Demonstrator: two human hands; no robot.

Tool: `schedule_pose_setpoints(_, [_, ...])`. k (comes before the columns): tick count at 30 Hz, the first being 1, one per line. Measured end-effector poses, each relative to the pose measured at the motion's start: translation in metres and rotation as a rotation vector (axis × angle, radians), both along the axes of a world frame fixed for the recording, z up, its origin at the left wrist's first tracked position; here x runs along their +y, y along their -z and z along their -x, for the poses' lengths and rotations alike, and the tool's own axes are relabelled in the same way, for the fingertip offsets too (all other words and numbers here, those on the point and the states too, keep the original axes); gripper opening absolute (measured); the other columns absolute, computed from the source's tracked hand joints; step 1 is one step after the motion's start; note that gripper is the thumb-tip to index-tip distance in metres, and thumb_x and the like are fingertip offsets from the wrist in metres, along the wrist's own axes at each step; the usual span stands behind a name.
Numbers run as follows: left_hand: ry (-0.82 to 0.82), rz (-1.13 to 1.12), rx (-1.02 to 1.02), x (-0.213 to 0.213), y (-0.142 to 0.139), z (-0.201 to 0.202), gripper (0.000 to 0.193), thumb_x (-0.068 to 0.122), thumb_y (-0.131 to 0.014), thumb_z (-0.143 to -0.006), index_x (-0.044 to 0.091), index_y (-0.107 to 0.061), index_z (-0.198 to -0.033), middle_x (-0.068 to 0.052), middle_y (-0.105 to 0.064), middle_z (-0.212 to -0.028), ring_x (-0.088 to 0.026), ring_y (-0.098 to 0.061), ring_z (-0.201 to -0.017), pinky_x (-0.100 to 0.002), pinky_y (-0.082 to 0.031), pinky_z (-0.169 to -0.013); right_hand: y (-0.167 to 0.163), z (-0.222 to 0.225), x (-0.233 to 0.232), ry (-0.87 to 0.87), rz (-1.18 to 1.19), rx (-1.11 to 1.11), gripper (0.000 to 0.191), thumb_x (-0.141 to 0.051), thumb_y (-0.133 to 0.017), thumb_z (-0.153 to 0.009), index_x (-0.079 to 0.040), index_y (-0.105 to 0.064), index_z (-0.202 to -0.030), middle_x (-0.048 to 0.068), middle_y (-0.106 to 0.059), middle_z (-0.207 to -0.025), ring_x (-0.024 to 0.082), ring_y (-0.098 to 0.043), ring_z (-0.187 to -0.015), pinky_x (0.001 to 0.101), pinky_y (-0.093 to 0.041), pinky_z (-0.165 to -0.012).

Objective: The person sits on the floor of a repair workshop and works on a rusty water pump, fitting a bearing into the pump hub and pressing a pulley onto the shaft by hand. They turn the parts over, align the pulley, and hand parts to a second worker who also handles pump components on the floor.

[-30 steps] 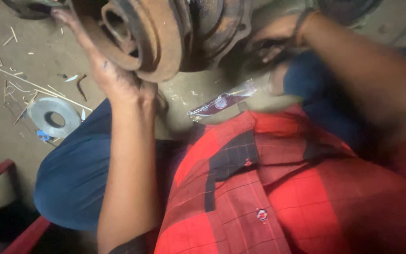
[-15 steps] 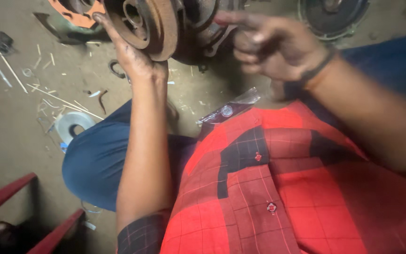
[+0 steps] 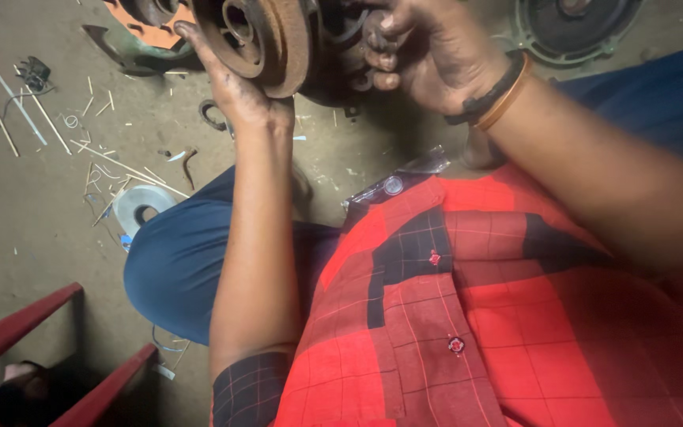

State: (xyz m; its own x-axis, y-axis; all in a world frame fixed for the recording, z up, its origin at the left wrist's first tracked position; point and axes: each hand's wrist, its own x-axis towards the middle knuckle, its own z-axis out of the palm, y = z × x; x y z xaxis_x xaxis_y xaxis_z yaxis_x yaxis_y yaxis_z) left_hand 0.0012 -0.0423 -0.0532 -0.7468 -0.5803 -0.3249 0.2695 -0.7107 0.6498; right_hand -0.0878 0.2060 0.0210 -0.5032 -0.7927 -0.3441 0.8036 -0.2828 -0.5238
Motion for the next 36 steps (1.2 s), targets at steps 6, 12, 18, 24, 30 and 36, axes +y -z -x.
schedule_pose_setpoints(6, [0.033,0.008,0.009,0.002,-0.005,-0.001,0.095,0.063,-0.061,-0.092,0.011,-0.026,-0.162,-0.011,-0.031,-0.167,-0.034,-0.037,-0.151,-0.054,-0.034,-0.126,-0.005,-0.005,-0.007,0.024,0.054,-0.049,0.026,-0.012,-0.061,-0.091,-0.008,-0.058,-0.116,-0.001,-0.047,-0.078,0.014,-0.047,-0.075,0.0327,-0.040,-0.072])
schedule_pose_setpoints(12, [0.023,0.015,0.002,-0.001,-0.003,0.000,0.091,0.063,-0.058,-0.093,0.012,-0.026,-0.162,-0.010,-0.031,-0.165,-0.034,-0.038,-0.150,-0.054,-0.034,-0.125,-0.013,-0.024,-0.018,0.070,-0.020,-0.031,0.058,-0.008,-0.056,-0.088,-0.015,-0.051,-0.146,0.003,-0.054,-0.083,0.016,-0.051,-0.075,0.0342,-0.043,-0.068])
schedule_pose_setpoints(18, [0.039,0.015,0.061,-0.001,-0.003,0.001,0.087,0.062,-0.057,-0.097,0.010,-0.030,-0.162,-0.011,-0.033,-0.166,-0.033,-0.037,-0.151,-0.053,-0.033,-0.126,-0.012,-0.035,-0.024,0.127,-0.023,-0.076,0.067,-0.005,-0.056,-0.090,-0.020,-0.044,-0.154,0.006,-0.056,-0.085,0.018,-0.051,-0.075,0.0364,-0.045,-0.066])
schedule_pose_setpoints(24, [0.028,-0.002,0.039,-0.001,-0.007,0.003,0.087,0.062,-0.057,-0.096,0.010,-0.030,-0.161,-0.012,-0.035,-0.163,-0.034,-0.039,-0.149,-0.053,-0.034,-0.125,-0.010,-0.038,-0.026,0.143,-0.024,-0.029,0.072,-0.004,-0.054,-0.091,-0.019,-0.040,-0.159,0.007,-0.056,-0.084,0.017,-0.049,-0.072,0.0359,-0.046,-0.066])
schedule_pose_setpoints(30, [0.062,-0.001,0.025,-0.001,-0.010,0.000,0.090,0.064,-0.056,-0.096,0.008,-0.030,-0.161,-0.013,-0.037,-0.163,-0.033,-0.040,-0.150,-0.053,-0.035,-0.125,-0.007,-0.041,-0.027,0.162,-0.058,0.026,0.071,-0.006,-0.054,-0.092,-0.017,-0.039,-0.161,0.007,-0.058,-0.086,0.016,-0.050,-0.072,0.0346,-0.048,-0.064])
schedule_pose_setpoints(36, [0.064,0.009,0.033,-0.003,-0.007,0.002,0.090,0.065,-0.055,-0.096,0.009,-0.031,-0.161,-0.011,-0.036,-0.164,-0.032,-0.039,-0.150,-0.052,-0.033,-0.126,0.014,-0.039,-0.026,0.127,-0.194,0.296,0.067,-0.010,-0.058,-0.100,-0.014,-0.033,-0.162,0.006,-0.061,-0.095,0.014,-0.058,-0.078,0.0289,-0.053,-0.062])
